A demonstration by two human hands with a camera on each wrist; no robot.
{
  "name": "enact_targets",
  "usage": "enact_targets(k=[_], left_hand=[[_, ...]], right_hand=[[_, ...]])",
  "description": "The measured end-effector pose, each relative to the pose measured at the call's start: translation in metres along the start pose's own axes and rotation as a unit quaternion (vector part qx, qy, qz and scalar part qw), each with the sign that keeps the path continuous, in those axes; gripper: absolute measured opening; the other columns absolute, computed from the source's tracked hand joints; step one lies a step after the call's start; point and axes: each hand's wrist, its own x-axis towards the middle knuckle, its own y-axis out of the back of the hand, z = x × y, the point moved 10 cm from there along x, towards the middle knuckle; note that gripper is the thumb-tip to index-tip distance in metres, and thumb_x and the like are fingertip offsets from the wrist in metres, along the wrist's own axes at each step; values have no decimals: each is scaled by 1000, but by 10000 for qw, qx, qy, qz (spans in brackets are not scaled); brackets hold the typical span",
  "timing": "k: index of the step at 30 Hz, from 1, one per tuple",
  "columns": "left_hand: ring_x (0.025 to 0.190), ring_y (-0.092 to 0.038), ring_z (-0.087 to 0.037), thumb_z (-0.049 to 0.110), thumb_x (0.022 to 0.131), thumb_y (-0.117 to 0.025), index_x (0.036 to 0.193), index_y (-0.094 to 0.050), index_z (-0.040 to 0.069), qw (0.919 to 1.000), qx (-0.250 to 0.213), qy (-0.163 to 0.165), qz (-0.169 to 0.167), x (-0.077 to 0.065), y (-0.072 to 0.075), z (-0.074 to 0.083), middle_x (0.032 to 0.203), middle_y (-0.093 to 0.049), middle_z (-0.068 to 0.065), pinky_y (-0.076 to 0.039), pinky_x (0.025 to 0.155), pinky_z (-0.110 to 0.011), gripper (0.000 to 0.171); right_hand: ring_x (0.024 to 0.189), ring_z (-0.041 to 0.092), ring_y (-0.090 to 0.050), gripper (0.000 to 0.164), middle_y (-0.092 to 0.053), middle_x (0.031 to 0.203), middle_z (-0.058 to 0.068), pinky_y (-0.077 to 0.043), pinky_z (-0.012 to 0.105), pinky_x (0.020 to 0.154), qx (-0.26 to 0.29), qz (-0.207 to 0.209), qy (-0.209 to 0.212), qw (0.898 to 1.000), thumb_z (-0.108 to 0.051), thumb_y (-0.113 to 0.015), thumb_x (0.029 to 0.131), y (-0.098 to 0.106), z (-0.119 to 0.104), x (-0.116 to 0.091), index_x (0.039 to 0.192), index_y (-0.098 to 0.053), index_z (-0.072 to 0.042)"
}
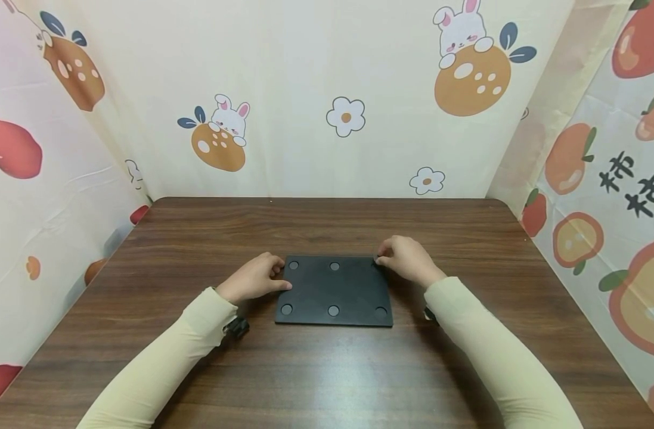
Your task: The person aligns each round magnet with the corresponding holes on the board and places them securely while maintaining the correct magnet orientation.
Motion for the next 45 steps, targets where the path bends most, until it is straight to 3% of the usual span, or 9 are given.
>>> enact_targets(k=[17, 45], left_hand=[[107, -60, -25, 35, 85, -76, 130, -59, 1, 10000, 24, -3, 17, 0, 0, 0, 118, -60, -13, -51, 92, -41, 58], [107, -60, -25, 36, 86, -76, 130, -59, 2, 10000, 53, 22, -26, 0, 0, -1, 119, -59, -13, -51, 92, -41, 58]], right_hand=[[79, 16, -63, 9, -66, 88, 3, -52, 38, 72, -46, -113, 247, 9996, -16, -75, 87, -6, -9, -7, 93, -75, -10], [77, 15, -60, 10, -65, 89, 4, -51, 37, 71, -78, -258, 190, 9995, -16, -74, 87, -10, -10, -5, 95, -75, -10]])
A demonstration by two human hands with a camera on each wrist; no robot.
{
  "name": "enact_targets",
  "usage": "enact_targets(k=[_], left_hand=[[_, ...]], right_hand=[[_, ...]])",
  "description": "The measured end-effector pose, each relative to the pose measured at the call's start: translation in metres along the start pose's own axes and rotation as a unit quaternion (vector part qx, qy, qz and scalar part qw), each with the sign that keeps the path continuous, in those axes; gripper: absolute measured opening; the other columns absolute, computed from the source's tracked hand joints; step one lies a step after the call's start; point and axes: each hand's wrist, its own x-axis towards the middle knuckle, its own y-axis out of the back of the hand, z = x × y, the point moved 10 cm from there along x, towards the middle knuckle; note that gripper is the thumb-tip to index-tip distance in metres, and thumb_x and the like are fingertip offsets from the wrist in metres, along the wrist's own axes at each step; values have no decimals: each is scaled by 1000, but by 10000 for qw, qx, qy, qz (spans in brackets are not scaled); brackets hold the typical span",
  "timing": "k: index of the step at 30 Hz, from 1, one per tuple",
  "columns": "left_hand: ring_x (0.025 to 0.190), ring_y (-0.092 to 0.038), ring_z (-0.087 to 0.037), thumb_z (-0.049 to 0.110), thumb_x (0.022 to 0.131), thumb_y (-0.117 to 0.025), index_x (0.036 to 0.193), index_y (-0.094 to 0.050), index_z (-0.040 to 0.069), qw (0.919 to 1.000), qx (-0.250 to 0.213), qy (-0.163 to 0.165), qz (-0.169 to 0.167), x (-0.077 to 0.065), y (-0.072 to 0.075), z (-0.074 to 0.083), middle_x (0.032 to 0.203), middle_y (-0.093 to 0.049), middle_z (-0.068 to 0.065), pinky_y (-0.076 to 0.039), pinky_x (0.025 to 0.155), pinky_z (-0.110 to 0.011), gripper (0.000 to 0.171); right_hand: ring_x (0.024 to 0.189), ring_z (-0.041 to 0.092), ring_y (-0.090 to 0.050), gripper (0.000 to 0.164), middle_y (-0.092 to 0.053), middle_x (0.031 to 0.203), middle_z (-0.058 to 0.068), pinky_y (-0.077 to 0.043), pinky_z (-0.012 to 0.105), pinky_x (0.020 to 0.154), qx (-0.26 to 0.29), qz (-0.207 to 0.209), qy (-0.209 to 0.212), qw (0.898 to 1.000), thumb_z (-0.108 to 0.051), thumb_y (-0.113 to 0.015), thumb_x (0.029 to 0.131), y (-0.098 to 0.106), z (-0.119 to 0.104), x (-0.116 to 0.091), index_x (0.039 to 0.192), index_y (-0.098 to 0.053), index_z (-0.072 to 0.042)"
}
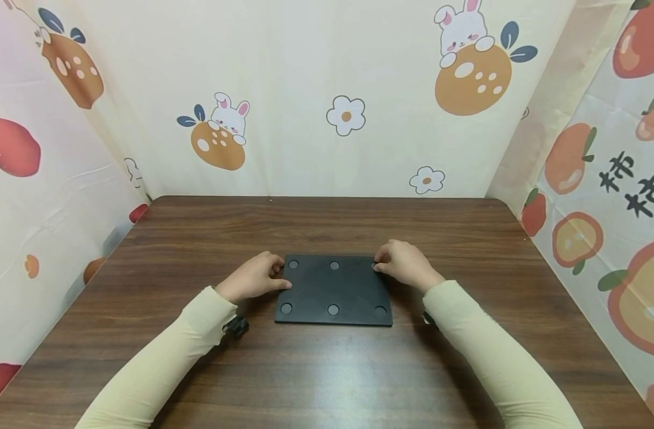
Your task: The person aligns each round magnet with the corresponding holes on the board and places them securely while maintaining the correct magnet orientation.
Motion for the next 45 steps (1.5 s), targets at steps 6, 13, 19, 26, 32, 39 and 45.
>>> enact_targets(k=[6, 13, 19, 26, 32, 39, 45], left_hand=[[107, -60, -25, 36, 86, -76, 129, -59, 2, 10000, 2, 1, 18, 0, 0, 0, 119, -59, -13, -51, 92, -41, 58], [107, -60, -25, 35, 86, -76, 129, -60, 1, 10000, -12, 3, 42, 0, 0, 0, 118, -59, -13, -51, 92, -41, 58], [106, -60, -25, 35, 85, -77, 128, -60, 1, 10000, -41, 10, 57, 0, 1, 1, 118, -60, -13, -51, 92, -40, 57], [106, -61, -25, 35, 85, -77, 129, -60, 1, 10000, 6, -27, 31, 1, 0, 1, 117, -60, -13, -51, 92, -40, 58], [107, -61, -26, 36, 85, -77, 129, -59, 1, 10000, 21, -44, 23, 2, 0, 0, 117, -60, -13, -51, 92, -41, 59], [107, -61, -26, 35, 85, -77, 128, -60, 0, 9999, 33, -100, 33, 1, 1, 2, 117, -60, -14, -51, 92, -41, 58], [107, -60, -26, 34, 85, -77, 129, -60, 0, 9999, 22, -95, 30, 2, 1, 2, 117, -60, -14, -51, 92, -41, 58]], right_hand=[[77, 15, -60, 10, -65, 89, 4, -51, 37, 70, 8, -8, -20, 10000, -16, -74, 87, 0, 1, 0, 94, -75, -10], [80, 17, -63, 10, -67, 91, 5, -52, 39, 73, 30, 12, -54, 10000, -17, -74, 87, 0, 2, 0, 94, -75, -11], [81, 16, -64, 11, -68, 91, 4, -52, 39, 74, 69, 99, -105, 9999, -19, -75, 87, 3, 4, 1, 93, -75, -11], [80, 17, -63, 15, -71, 91, 5, -51, 37, 72, 151, 332, -197, 9991, -22, -71, 89, 13, 10, 2, 97, -75, -10], [84, 21, -62, 21, -70, 95, 8, -50, 36, 73, 278, 502, -410, 9975, -24, -68, 92, 23, 19, 3, 104, -73, -8], [86, 24, -61, 25, -70, 97, 10, -49, 36, 74, 368, 587, -590, 9959, -25, -66, 93, 29, 33, 5, 109, -72, -6], [91, 27, -62, 27, -69, 100, 13, -50, 40, 78, 378, 600, -746, 9947, -25, -64, 94, 33, 46, 5, 111, -70, -5]])
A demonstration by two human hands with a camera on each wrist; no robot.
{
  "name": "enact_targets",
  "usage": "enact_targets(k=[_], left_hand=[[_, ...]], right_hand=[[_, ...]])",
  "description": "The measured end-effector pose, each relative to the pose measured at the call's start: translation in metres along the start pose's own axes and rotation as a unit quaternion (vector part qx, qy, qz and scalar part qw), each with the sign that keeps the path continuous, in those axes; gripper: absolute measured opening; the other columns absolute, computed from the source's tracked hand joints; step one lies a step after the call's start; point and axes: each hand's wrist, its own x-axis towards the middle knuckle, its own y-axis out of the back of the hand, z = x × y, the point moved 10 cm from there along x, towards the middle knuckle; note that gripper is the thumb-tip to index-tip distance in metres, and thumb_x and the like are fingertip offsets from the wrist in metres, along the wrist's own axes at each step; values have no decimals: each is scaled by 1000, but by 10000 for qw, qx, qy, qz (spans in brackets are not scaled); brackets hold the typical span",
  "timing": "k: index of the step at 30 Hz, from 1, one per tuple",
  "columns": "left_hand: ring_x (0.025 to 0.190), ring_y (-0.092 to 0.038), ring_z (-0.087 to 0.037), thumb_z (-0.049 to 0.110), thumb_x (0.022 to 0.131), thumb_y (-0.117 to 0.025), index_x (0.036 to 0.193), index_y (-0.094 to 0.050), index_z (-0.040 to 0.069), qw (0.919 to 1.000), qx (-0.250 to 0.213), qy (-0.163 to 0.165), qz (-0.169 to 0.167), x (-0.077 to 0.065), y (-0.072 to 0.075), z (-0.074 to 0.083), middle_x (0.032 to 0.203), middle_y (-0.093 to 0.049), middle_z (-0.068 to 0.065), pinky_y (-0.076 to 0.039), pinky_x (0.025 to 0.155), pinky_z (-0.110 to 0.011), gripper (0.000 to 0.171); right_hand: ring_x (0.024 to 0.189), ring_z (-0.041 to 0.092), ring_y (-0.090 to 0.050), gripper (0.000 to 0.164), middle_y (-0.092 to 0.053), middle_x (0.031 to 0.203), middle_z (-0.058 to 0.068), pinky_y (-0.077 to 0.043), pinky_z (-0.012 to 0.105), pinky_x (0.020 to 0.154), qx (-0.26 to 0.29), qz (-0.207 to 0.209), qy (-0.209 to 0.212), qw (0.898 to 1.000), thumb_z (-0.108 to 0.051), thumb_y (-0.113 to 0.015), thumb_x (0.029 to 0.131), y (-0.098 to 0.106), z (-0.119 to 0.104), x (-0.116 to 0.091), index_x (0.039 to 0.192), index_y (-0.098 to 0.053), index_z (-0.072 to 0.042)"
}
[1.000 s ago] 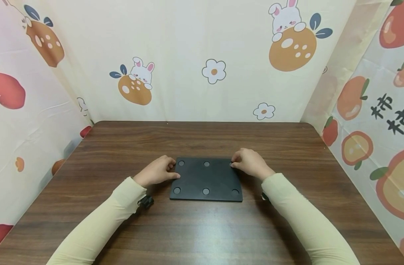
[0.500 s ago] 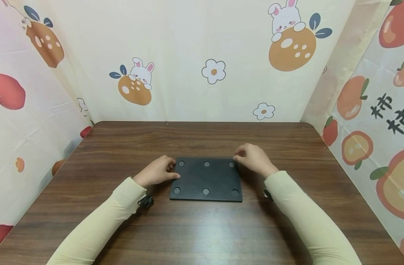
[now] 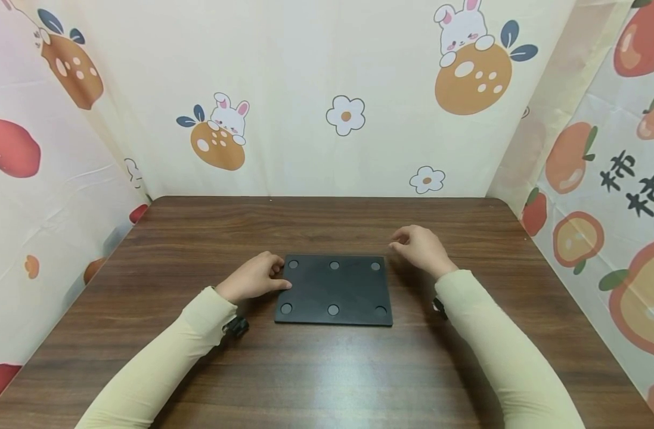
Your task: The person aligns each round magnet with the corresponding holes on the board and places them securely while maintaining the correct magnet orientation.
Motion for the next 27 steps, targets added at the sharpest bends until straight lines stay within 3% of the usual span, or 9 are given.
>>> enact_targets(k=[7, 17, 27], left_hand=[[107, -60, -26, 34, 85, -77, 129, -60, 0, 10000, -3, -6, 12, -1, 0, 1, 117, -60, -14, -51, 92, -41, 58], [106, -60, -25, 35, 86, -76, 129, -59, 0, 10000, -14, 11, 11, -1, 0, 0, 117, -60, -13, -51, 93, -41, 58], [107, -60, -26, 35, 85, -77, 129, -59, 0, 10000, -11, -5, -10, -1, -1, 0, 117, -60, -14, -51, 93, -41, 59]], right_hand=[[90, 28, -63, 29, -69, 100, 16, -51, 43, 79, -94, 52, -132, 9999, -24, -66, 93, 4, 14, 6, 111, -70, -2], [96, 33, -64, 37, -68, 108, 22, -49, 51, 86, -192, -194, -285, 9992, -25, -64, 95, 1, 25, 11, 119, -66, 2], [101, 35, -64, 31, -69, 111, 22, -49, 52, 88, -281, -339, -326, 9985, -23, -65, 93, -5, 30, 17, 114, -70, -2]])
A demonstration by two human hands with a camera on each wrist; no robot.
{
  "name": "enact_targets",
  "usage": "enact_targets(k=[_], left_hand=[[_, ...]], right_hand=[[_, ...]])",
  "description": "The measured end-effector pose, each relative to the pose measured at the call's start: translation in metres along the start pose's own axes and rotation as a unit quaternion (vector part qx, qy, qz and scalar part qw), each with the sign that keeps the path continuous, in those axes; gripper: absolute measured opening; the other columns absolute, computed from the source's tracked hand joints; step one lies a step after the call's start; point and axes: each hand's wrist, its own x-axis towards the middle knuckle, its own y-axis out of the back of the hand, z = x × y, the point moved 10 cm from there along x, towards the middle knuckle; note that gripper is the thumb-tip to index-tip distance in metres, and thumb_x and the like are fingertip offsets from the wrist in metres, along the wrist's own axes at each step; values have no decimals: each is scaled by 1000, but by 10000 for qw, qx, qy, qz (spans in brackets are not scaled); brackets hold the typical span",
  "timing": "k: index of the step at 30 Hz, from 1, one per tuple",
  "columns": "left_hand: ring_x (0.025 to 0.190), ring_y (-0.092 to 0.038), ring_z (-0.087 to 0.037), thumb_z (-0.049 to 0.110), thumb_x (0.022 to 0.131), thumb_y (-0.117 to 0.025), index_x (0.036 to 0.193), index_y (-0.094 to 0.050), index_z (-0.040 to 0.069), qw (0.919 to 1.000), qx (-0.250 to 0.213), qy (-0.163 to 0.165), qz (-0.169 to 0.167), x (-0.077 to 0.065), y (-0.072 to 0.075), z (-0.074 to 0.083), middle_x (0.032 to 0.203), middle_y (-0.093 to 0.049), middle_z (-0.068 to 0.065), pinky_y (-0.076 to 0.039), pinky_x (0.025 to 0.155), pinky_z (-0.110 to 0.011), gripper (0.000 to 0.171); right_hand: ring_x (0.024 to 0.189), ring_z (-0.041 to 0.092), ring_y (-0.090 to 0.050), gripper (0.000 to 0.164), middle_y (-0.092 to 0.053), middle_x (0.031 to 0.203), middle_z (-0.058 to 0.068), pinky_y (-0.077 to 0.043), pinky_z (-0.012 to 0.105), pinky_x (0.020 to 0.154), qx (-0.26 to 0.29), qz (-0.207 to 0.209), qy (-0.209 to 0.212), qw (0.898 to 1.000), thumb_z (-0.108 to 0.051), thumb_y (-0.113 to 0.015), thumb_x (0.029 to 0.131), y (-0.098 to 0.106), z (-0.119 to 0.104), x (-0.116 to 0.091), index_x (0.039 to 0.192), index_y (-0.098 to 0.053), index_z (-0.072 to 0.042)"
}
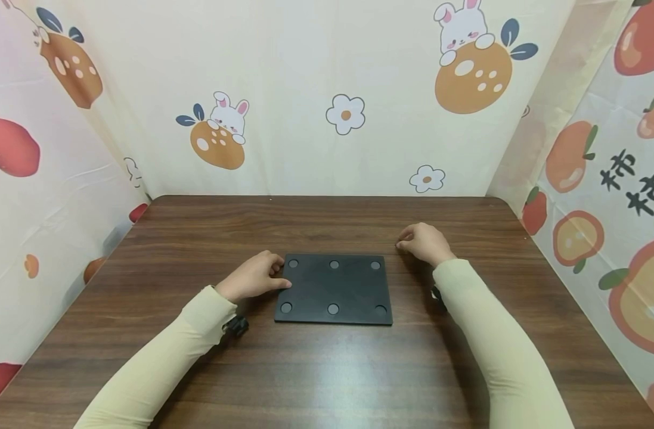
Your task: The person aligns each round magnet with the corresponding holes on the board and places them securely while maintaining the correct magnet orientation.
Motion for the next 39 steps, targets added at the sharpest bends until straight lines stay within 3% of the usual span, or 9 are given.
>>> enact_targets(k=[39], left_hand=[[104, -60, -24, 35, 86, -76, 128, -60, 1, 10000, -9, 11, 38, 0, 0, -1, 116, -60, -13, -51, 91, -40, 57]], right_hand=[[81, 26, -62, 16, -72, 94, 13, -49, 44, 75, -325, 53, 64, 9994, -18, -72, 88, 2, -7, 0, 95, -75, -5]])
